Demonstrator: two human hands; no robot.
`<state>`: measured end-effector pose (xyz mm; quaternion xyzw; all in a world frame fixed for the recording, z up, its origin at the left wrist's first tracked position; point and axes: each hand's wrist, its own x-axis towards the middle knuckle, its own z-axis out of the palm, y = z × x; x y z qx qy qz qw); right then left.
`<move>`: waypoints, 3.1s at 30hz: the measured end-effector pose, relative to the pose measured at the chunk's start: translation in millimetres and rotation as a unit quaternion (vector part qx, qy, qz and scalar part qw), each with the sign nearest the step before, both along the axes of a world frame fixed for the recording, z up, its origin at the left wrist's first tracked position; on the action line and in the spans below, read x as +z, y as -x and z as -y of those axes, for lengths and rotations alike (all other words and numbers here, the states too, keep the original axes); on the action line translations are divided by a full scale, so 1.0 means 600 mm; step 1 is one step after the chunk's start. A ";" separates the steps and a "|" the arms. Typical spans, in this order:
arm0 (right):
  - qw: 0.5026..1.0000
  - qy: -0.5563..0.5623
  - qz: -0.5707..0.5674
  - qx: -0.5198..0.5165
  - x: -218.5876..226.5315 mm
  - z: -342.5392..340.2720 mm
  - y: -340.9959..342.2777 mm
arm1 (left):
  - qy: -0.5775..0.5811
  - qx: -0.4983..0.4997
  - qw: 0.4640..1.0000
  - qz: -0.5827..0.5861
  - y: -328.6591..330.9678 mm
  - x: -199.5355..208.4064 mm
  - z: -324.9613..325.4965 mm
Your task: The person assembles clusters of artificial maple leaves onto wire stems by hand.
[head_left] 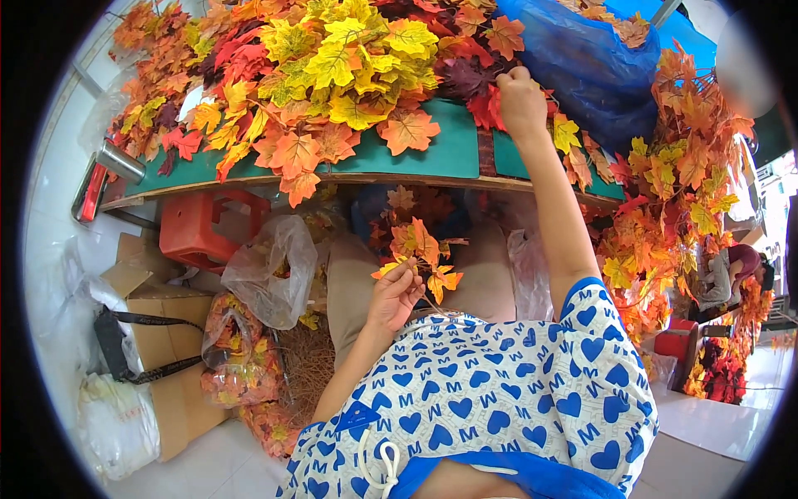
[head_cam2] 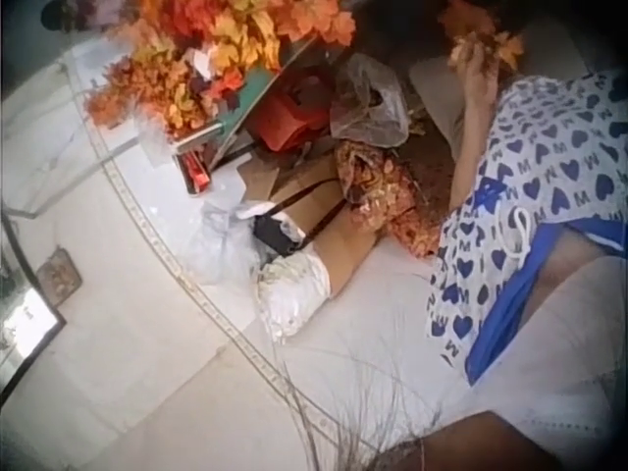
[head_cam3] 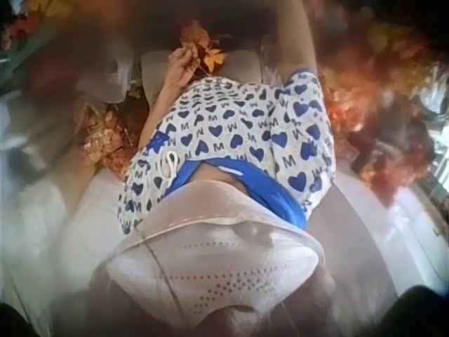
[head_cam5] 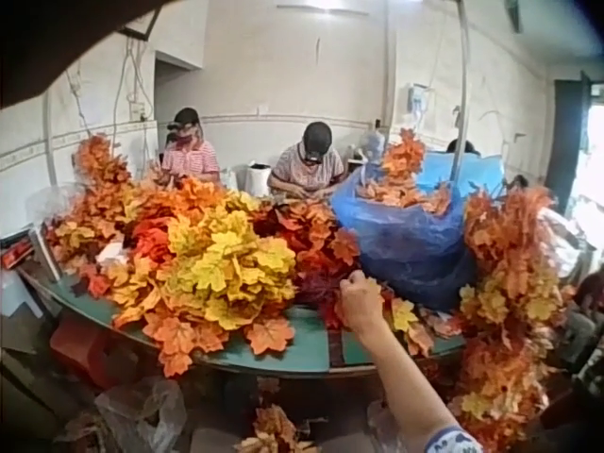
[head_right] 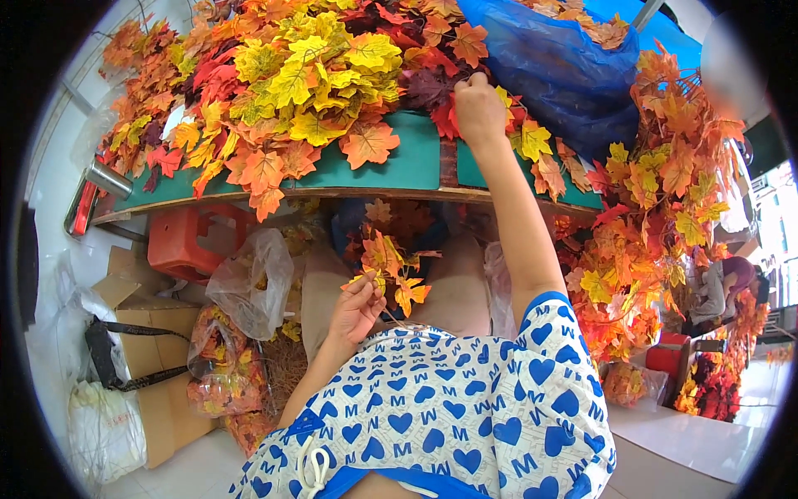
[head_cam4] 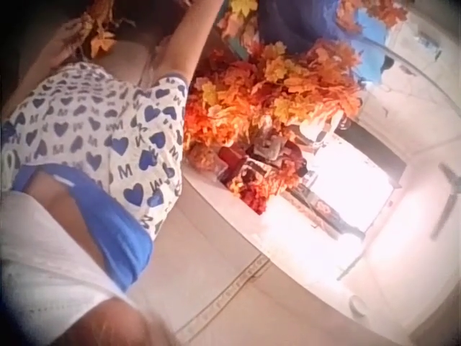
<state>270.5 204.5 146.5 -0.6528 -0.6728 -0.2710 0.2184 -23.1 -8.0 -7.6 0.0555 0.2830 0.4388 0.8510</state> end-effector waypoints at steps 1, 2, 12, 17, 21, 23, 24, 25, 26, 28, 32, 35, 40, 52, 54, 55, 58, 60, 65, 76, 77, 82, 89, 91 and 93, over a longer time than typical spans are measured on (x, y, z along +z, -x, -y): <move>0.999 -0.034 -0.022 0.005 0.006 0.000 -0.001 | -0.010 0.008 1.000 0.007 -0.001 0.003 0.001; 0.995 -0.059 -0.081 0.011 0.016 0.000 -0.001 | -0.010 0.011 1.000 0.006 -0.002 0.004 0.001; 0.601 -0.016 -0.753 0.270 -0.007 0.119 0.095 | -0.032 0.095 0.995 -0.029 0.002 0.023 -0.009; 0.558 0.126 -0.797 0.196 -0.135 0.277 0.224 | -0.062 0.102 0.992 -0.027 -0.018 0.047 -0.029; 0.501 0.160 -0.832 0.178 -0.184 0.322 0.274 | -0.067 0.153 0.982 -0.083 -0.019 0.042 -0.026; 0.502 0.170 -0.831 0.169 -0.179 0.330 0.279 | -0.070 0.143 0.983 -0.092 -0.016 0.037 -0.025; 0.475 0.181 -0.846 0.161 -0.168 0.332 0.273 | -0.072 0.132 0.984 -0.091 -0.017 0.035 -0.025; 0.477 0.172 -0.847 0.157 -0.172 0.329 0.270 | -0.077 0.131 0.984 -0.093 -0.017 0.032 -0.025; 0.472 0.136 -0.853 0.176 -0.176 0.324 0.268 | -0.081 0.132 0.983 -0.096 -0.020 0.029 -0.023; 0.450 0.122 -0.862 0.199 -0.177 0.323 0.261 | -0.090 0.124 0.984 -0.096 -0.028 0.026 -0.022; 0.471 0.178 -0.844 0.183 -0.180 0.329 0.264 | -0.102 0.118 0.981 -0.111 -0.033 0.040 -0.021; 0.423 0.133 -0.879 0.177 -0.181 0.333 0.269 | -0.102 0.124 0.980 -0.121 -0.030 0.044 -0.020; 0.438 0.147 -0.872 0.161 -0.183 0.337 0.265 | -0.097 0.124 0.980 -0.123 -0.032 0.033 -0.021; 0.441 0.157 -0.869 0.161 -0.208 0.340 0.269 | -0.080 0.137 0.977 -0.143 -0.032 0.027 -0.017; 0.431 0.178 -0.866 0.179 -0.214 0.342 0.268 | -0.099 0.137 0.977 -0.131 -0.030 0.026 -0.016; 0.430 0.178 -0.867 0.178 -0.215 0.344 0.270 | -0.098 0.136 0.977 -0.132 -0.029 0.026 -0.015; 0.419 0.173 -0.872 0.186 -0.218 0.350 0.272 | -0.087 0.132 0.978 -0.140 -0.026 0.022 -0.011; 0.564 0.181 -0.783 0.189 -0.226 0.352 0.273 | -0.080 0.160 0.969 -0.169 -0.025 0.018 -0.007; 0.568 0.244 -0.761 0.194 -0.247 0.360 0.240 | -0.117 0.092 0.966 -0.211 -0.025 -0.012 -0.008; 0.730 0.015 -0.683 0.030 -0.325 0.442 0.044 | -0.035 0.027 0.993 -0.112 0.003 -0.057 -0.038; 0.733 -0.068 -0.675 -0.047 -0.356 0.467 -0.014 | -0.031 0.021 0.994 -0.099 0.012 -0.076 -0.038; 0.530 -0.074 -0.699 -0.474 -0.584 0.677 -0.186 | 0.008 -0.015 0.996 -0.088 0.072 -0.086 -0.027; 0.530 0.458 -0.537 -0.471 -0.743 0.863 -0.179 | 0.026 -0.069 0.994 -0.083 0.069 -0.035 -0.033; 0.607 0.306 -0.593 -0.432 -0.781 0.865 -0.129 | 0.052 -0.065 0.993 -0.089 0.065 -0.035 -0.034; 0.596 0.307 -0.604 -0.430 -0.801 0.848 -0.083 | 0.065 -0.062 0.991 -0.097 0.062 -0.026 -0.034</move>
